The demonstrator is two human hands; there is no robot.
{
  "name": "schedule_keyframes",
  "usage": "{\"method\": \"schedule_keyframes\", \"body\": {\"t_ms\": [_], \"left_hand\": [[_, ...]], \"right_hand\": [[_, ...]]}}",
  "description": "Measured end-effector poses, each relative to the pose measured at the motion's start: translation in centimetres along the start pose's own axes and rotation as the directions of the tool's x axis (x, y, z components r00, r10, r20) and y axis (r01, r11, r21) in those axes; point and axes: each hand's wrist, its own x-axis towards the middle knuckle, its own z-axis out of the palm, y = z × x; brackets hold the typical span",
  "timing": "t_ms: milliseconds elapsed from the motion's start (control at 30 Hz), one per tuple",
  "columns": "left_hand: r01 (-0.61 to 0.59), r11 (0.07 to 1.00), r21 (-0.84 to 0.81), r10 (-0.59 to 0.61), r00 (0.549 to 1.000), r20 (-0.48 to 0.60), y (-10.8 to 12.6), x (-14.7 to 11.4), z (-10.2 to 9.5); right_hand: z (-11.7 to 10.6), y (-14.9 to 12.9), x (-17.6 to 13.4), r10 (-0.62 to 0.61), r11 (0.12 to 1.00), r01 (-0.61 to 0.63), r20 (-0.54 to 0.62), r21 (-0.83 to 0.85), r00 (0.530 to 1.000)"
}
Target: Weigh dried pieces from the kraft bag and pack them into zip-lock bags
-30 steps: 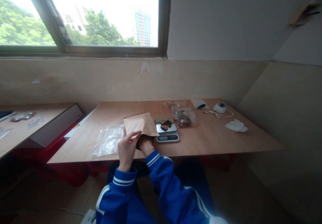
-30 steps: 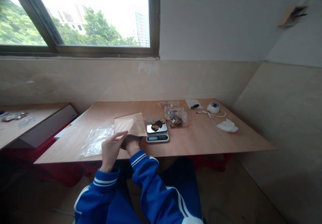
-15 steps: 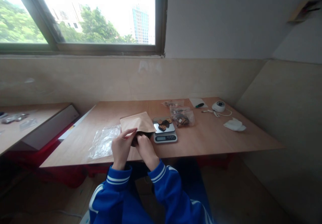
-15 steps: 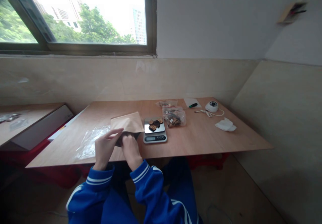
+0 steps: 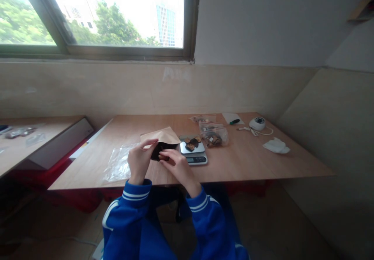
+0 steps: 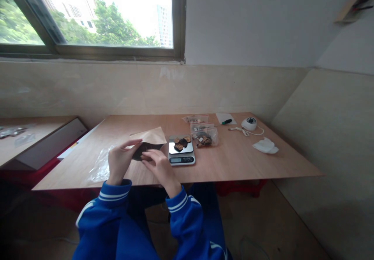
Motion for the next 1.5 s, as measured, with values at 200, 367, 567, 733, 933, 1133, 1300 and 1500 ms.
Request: {"method": "schedule_keyframes", "body": {"t_ms": [200,367,567,733,933,1133,1300,1500], "left_hand": [[0.025,1.000,0.013,-0.025,1.000,0.007,0.1,0.3,-0.1],[0.039,0.999,0.029,-0.038,0.998,-0.048,-0.1,0.8,-0.5],[0.048,0.997,-0.055,-0.053,0.993,-0.102,-0.6,0.9,-1.7],[0.041,0.995,-0.094,-0.050,0.994,-0.095,-0.8,0.4,-2.3],[0.035,0.998,-0.057,-0.039,0.996,-0.078,-1.0,0.5,-2.2],[0.041,0.999,-0.036,-0.043,0.996,-0.073,-1.1,0.7,-2.0],[0.034,0.999,-0.042,-0.037,0.997,-0.072,-1.1,0.8,-2.1],[0.040,0.998,-0.040,-0.042,0.997,-0.063,-1.2,0.7,-1.7]], "right_hand": [[-1.2,-0.4,-1.5,0.136,0.945,-0.099,-0.100,0.310,0.986],[-3.8,1.1,-3.2,0.316,0.771,-0.163,-0.148,0.616,0.937],[-7.4,5.0,-2.1,0.400,0.841,-0.229,-0.277,0.491,0.874],[-6.0,8.1,1.2,0.355,0.926,-0.328,-0.137,0.188,0.925],[-3.9,9.5,2.7,0.231,0.947,-0.231,-0.029,-0.222,0.973],[-3.6,8.9,3.0,0.232,0.929,-0.230,-0.027,-0.289,0.972],[-4.6,6.9,0.9,0.226,0.954,-0.234,-0.061,-0.188,0.972],[-8.0,7.6,-2.6,0.228,0.943,-0.288,-0.306,-0.168,0.925]]}}
